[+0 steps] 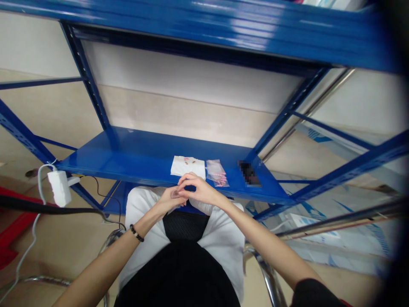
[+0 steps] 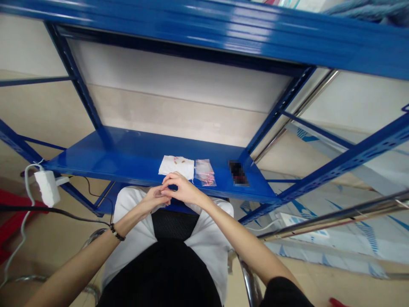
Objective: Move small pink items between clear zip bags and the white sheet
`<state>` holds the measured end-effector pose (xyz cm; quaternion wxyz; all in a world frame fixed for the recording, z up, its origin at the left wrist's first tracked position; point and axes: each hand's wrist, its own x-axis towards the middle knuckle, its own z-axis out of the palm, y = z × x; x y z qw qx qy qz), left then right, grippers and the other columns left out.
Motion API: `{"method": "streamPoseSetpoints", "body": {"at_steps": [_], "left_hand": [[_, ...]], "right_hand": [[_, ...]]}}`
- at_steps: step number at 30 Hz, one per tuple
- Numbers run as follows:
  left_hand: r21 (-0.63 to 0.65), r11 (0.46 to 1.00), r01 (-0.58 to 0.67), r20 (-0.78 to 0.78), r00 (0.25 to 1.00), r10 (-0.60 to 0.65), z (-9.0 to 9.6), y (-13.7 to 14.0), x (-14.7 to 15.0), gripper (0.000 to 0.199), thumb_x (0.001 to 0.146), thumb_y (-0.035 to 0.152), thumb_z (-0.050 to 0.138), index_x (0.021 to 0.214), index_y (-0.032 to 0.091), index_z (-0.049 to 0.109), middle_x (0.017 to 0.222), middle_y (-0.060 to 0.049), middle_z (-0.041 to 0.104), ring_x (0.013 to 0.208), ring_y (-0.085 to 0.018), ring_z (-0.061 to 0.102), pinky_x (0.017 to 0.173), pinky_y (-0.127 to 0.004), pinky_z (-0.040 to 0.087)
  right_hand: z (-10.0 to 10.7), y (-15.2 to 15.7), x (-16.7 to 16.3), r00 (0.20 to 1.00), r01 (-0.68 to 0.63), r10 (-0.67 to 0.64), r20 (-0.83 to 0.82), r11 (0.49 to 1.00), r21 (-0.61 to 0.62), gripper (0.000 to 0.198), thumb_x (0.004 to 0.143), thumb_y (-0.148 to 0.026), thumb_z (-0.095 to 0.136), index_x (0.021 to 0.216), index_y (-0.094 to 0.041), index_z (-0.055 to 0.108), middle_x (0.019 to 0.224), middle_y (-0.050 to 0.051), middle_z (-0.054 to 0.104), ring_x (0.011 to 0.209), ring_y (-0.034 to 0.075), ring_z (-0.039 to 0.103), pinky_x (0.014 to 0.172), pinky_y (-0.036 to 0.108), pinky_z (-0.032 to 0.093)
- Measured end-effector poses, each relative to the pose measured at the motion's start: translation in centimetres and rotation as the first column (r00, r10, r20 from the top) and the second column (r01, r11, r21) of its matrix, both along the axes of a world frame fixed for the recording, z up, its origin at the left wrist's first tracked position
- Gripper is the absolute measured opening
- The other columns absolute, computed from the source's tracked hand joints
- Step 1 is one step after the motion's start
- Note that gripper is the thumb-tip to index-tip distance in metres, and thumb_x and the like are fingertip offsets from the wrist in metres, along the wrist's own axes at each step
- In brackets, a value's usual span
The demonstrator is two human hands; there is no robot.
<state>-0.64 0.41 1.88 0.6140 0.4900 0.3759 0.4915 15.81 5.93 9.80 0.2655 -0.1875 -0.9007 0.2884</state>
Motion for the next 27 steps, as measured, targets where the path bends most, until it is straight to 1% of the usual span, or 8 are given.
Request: {"method": "streamPoseSetpoints", "body": {"at_steps": [4, 7, 9, 11, 13, 15, 22, 27], "left_hand": [[-0.008, 1.000, 0.003, 0.002, 1.000, -0.003, 0.4, -0.2, -0.1, 0.030, 0.075, 0.039, 0.077, 0.083, 0.015, 0.061, 0.068, -0.003, 0.065, 0.060, -0.012, 0.059, 0.057, -0.023, 0.042], [-0.015, 1.000, 0.023, 0.011, 1.000, -0.023, 0.4, -0.2, -0.1, 0.029, 0.076, 0.038, 0.076, 0.083, 0.015, 0.060, 0.069, -0.003, 0.065, 0.061, -0.012, 0.059, 0.054, -0.021, 0.040], [-0.016, 1.000, 0.025, 0.040, 0.999, -0.025, 0.4, -0.1, 0.0, 0.027, 0.079, 0.038, 0.074, 0.084, 0.015, 0.060, 0.069, -0.004, 0.064, 0.061, -0.012, 0.059, 0.054, -0.021, 0.040], [-0.024, 0.999, 0.023, 0.099, 0.995, -0.021, 0.3, 0.0, 0.2, 0.027, 0.081, 0.039, 0.071, 0.085, 0.015, 0.060, 0.068, -0.004, 0.063, 0.060, -0.012, 0.058, 0.052, -0.021, 0.040], [-0.053, 0.998, 0.026, 0.162, 0.987, -0.017, 0.2, 0.1, 0.3, 0.027, 0.082, 0.041, 0.070, 0.086, 0.015, 0.060, 0.068, -0.003, 0.062, 0.058, -0.012, 0.057, 0.050, -0.021, 0.039], [-0.087, 0.996, 0.019, 0.207, 0.978, 0.000, 0.0, 0.2, 0.4, 0.029, 0.083, 0.042, 0.069, 0.087, 0.015, 0.060, 0.067, -0.003, 0.061, 0.056, -0.012, 0.056, 0.047, -0.020, 0.038], [-0.077, 0.997, -0.006, 0.280, 0.960, 0.028, -0.3, 0.3, 0.4, 0.030, 0.087, 0.045, 0.062, 0.090, 0.015, 0.060, 0.064, -0.003, 0.060, 0.054, -0.013, 0.054, 0.044, -0.020, 0.040], [-0.058, 0.998, -0.003, 0.249, 0.968, 0.017, -0.2, 0.2, 0.5, 0.029, 0.086, 0.043, 0.064, 0.089, 0.015, 0.060, 0.064, -0.003, 0.059, 0.055, -0.013, 0.054, 0.044, -0.020, 0.040]], "right_hand": [[-1.2, 2.8, -0.2, 0.988, 0.084, -0.090, -0.126, 0.995, -0.052, 0.016, 0.092, -0.031, 0.061, 0.091, -0.019, 0.072, 0.098, 0.006, 0.070, 0.096, 0.019, 0.063, 0.091, 0.035, 0.047], [-2.1, 7.0, -0.5, 0.958, 0.220, -0.226, -0.176, 0.974, -0.050, 0.017, 0.090, -0.030, 0.061, 0.088, -0.017, 0.072, 0.092, 0.006, 0.072, 0.088, 0.018, 0.065, 0.081, 0.031, 0.050], [-2.3, 10.4, -0.7, 0.929, 0.345, -0.344, -0.135, 0.939, -0.018, 0.015, 0.089, -0.025, 0.061, 0.088, -0.016, 0.072, 0.091, 0.007, 0.073, 0.085, 0.018, 0.067, 0.076, 0.029, 0.050], [-2.4, 13.6, -1.0, 0.885, 0.465, -0.465, -0.020, 0.883, 0.054, 0.014, 0.086, -0.018, 0.061, 0.088, -0.014, 0.074, 0.091, 0.008, 0.074, 0.083, 0.018, 0.067, 0.075, 0.027, 0.050], [-2.6, 16.0, -1.3, 0.857, 0.509, -0.514, 0.044, 0.856, 0.091, 0.014, 0.082, -0.013, 0.062, 0.087, -0.013, 0.075, 0.090, 0.010, 0.075, 0.082, 0.018, 0.068, 0.075, 0.027, 0.049], [-3.0, 17.6, -1.5, 0.856, 0.502, -0.510, 0.087, 0.859, 0.102, 0.012, 0.079, -0.012, 0.064, 0.083, -0.013, 0.076, 0.086, 0.008, 0.075, 0.079, 0.018, 0.068, 0.073, 0.025, 0.048], [-4.6, 18.6, -2.2, 0.830, 0.478, -0.504, 0.238, 0.864, 0.160, 0.005, 0.070, -0.015, 0.073, 0.067, -0.019, 0.074, 0.070, 0.002, 0.074, 0.069, 0.015, 0.066, 0.065, 0.021, 0.044], [-4.2, 18.2, -2.3, 0.815, 0.474, -0.513, 0.270, 0.858, 0.199, 0.010, 0.069, -0.011, 0.070, 0.063, -0.019, 0.073, 0.067, 0.002, 0.072, 0.070, 0.016, 0.064, 0.066, 0.022, 0.043]]}}
